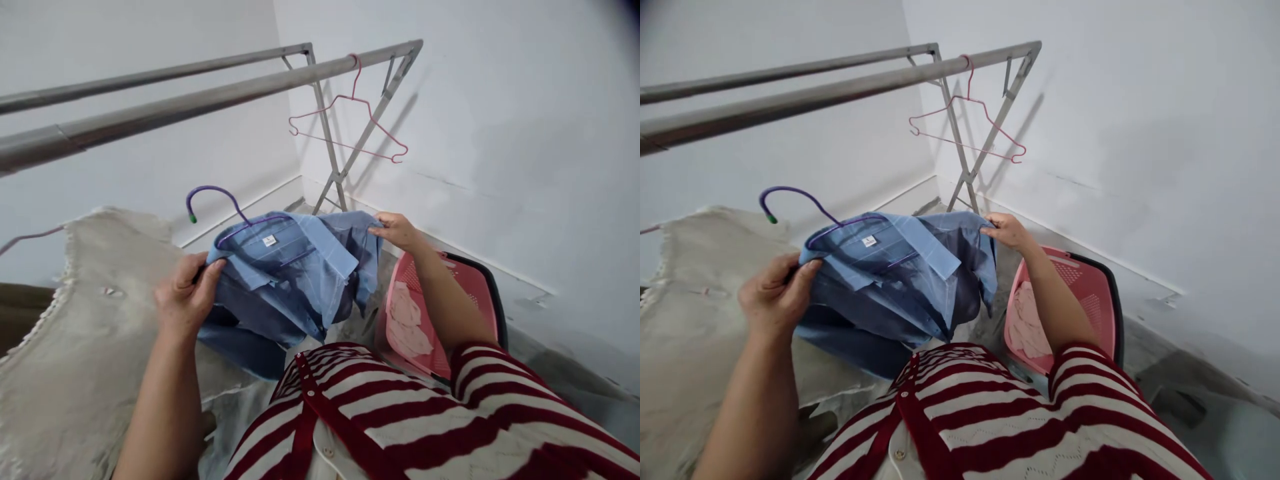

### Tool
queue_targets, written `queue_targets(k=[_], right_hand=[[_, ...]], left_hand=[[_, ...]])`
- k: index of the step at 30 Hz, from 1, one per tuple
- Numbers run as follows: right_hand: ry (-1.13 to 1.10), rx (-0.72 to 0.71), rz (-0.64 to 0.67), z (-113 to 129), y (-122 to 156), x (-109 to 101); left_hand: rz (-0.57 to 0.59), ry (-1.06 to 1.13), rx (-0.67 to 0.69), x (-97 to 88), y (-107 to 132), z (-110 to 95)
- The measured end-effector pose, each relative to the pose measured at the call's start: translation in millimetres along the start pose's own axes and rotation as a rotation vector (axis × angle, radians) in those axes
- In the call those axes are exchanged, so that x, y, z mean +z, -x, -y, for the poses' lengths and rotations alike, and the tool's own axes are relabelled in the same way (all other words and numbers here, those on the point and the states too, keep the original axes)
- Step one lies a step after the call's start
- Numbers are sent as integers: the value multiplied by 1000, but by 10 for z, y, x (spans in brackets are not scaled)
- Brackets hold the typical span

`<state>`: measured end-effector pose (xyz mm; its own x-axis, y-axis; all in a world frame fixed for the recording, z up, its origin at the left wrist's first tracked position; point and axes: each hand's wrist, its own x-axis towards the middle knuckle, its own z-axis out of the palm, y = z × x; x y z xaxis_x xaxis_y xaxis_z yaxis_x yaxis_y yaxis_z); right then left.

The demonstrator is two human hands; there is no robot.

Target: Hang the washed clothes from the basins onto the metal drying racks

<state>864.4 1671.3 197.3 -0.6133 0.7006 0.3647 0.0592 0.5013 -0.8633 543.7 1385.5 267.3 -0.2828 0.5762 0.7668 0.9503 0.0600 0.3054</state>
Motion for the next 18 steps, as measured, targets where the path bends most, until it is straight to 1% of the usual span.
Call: queue_targets(k=[2,4,5,6,7,9,12,14,15,16,18], right_hand=[[-39,47,-141,-124,-17,-2],[-55,71,-249,-174,-35,2],[-41,82,-263,-178,-41,-1],[-9,86,-251,-170,-41,-8],[38,82,-218,-150,-34,-19],[140,42,-131,-64,0,-47],[248,-114,0,193,69,-56],[304,-243,101,402,95,-5],[344,-281,156,494,99,39],[390,-294,201,569,100,94],[456,-263,257,654,105,211]], left_hand=[[22,18,-37,-19,11,34],[57,75,-43,-17,21,45],[79,114,-36,-11,23,39],[99,149,-28,-1,23,28],[117,177,-21,11,22,10],[115,202,-14,43,13,-34],[135,186,26,108,-4,-92],[185,155,55,154,-11,-110],[211,137,68,174,-12,-113],[226,122,79,190,-13,-113],[254,115,110,210,-16,-111]])
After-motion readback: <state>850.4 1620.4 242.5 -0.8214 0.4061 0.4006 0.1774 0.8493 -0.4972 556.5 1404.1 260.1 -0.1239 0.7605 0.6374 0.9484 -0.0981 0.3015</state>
